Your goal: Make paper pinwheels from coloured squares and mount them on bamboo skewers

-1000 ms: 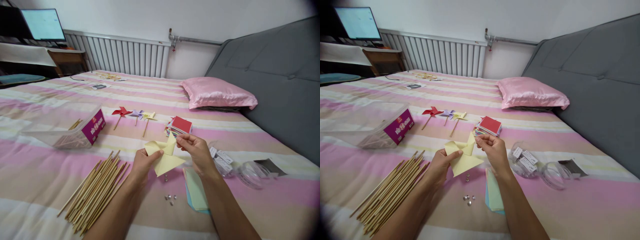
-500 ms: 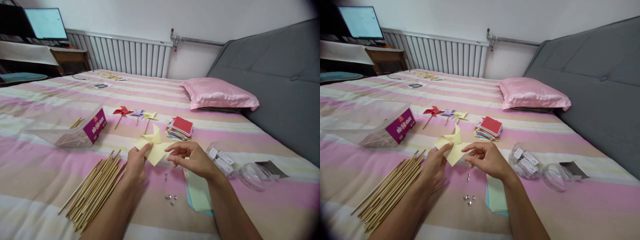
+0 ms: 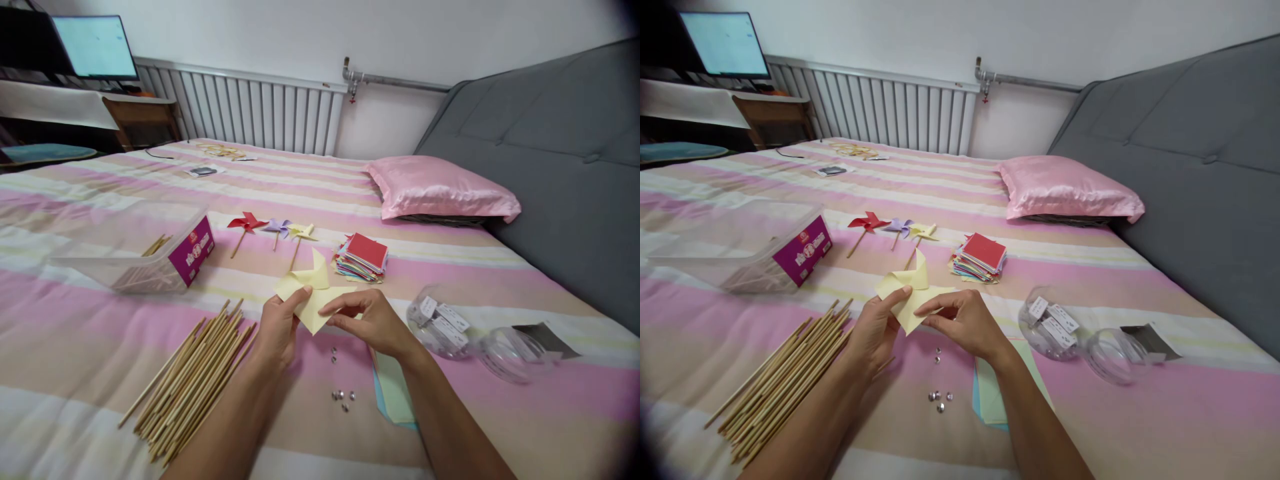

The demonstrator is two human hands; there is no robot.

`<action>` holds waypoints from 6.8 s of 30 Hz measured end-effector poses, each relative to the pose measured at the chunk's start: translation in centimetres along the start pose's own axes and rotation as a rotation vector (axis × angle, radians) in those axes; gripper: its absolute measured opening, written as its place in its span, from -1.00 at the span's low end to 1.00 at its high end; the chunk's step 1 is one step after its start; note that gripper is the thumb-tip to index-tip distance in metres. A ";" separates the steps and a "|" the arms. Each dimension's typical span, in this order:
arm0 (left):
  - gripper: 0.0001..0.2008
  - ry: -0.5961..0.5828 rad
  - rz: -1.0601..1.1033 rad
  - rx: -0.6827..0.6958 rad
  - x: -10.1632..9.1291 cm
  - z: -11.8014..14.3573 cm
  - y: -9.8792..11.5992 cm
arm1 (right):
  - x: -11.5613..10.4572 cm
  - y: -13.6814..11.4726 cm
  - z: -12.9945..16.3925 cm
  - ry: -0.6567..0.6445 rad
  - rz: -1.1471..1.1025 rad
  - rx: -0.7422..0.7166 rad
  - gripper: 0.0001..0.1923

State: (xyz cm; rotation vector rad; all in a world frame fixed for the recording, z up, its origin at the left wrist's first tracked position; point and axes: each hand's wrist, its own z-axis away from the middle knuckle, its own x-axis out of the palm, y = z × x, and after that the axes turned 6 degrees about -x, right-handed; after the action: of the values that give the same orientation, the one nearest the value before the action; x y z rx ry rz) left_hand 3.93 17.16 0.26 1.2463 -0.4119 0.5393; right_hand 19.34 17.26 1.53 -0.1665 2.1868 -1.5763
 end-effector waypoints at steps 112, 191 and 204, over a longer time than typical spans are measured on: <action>-0.77 -0.167 -0.467 -0.138 0.0 0.1 -0.9 | -1.0 -0.6 0.5 0.219 -0.124 0.299 -0.25; -0.83 0.097 0.077 -0.055 0.0 0.1 0.1 | 2.6 0.6 -0.2 0.142 -0.073 0.010 -0.83; -0.82 0.087 -0.036 0.091 0.4 0.7 -0.4 | 3.0 0.0 -0.5 0.316 -0.248 0.061 -0.79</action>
State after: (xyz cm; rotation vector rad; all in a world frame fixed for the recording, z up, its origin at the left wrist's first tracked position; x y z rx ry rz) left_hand 4.47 16.45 0.40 1.3102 -0.2935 0.5846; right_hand 16.42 16.66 0.86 -0.1867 2.4280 -1.9160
